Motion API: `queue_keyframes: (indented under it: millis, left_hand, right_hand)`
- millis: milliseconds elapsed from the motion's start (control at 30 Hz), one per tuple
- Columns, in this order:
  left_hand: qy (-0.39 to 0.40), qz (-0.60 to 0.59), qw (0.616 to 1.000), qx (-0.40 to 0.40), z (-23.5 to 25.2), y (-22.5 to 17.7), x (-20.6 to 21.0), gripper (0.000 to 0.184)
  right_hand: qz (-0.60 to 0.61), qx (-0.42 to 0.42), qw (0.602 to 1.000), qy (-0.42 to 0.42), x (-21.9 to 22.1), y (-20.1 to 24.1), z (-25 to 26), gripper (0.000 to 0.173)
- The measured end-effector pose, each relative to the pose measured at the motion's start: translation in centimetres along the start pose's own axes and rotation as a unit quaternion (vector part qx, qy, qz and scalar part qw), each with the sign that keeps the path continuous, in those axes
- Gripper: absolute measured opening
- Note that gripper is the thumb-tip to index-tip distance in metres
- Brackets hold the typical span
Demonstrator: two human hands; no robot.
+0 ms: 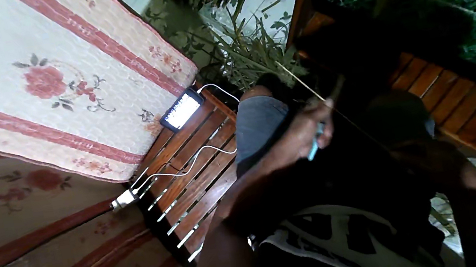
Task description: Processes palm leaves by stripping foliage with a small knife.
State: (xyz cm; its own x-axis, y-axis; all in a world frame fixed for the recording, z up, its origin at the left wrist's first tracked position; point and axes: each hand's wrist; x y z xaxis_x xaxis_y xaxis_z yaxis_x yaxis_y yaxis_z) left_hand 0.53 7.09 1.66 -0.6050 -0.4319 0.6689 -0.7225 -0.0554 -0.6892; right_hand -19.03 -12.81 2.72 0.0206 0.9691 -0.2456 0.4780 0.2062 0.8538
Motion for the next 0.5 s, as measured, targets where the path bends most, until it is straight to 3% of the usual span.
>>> queue_keyframes:
  millis: [100, 233, 367, 500]
  left_hand:
    - [0.014, 0.022, 0.999, -0.025, -0.5, -0.5, 1.5, 0.024]
    - [-0.034, -0.003, 0.999, 0.042, 0.1, -3.2, -2.3, 0.030]
    - [-0.026, -0.008, 0.999, 0.032, 0.8, -1.0, -1.0, 0.033]
    - [-0.011, 0.009, 0.999, -0.035, 0.2, 0.5, 2.3, 0.027]
  right_hand:
    - [0.014, 0.005, 1.000, 0.002, -0.4, -0.3, -0.1, 0.013]
    - [0.059, 0.008, 0.998, 0.014, -1.6, -3.1, -1.2, 0.014]
    - [-0.046, 0.069, 0.996, 0.026, -0.4, -0.7, 0.0, 0.029]
    - [-0.132, 0.026, 0.991, 0.026, 0.6, 1.4, 1.3, 0.027]
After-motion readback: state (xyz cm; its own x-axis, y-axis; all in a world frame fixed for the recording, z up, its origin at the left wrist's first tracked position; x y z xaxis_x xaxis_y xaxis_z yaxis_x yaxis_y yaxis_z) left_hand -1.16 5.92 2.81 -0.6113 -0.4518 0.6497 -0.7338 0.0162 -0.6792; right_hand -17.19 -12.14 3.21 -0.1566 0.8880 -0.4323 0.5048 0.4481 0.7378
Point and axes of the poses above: each hand's wrist, its own z-axis towards the middle knuckle, its own x-axis out of the palm, y = z × x, and after that the axes turned 12 degrees about y, right-handed
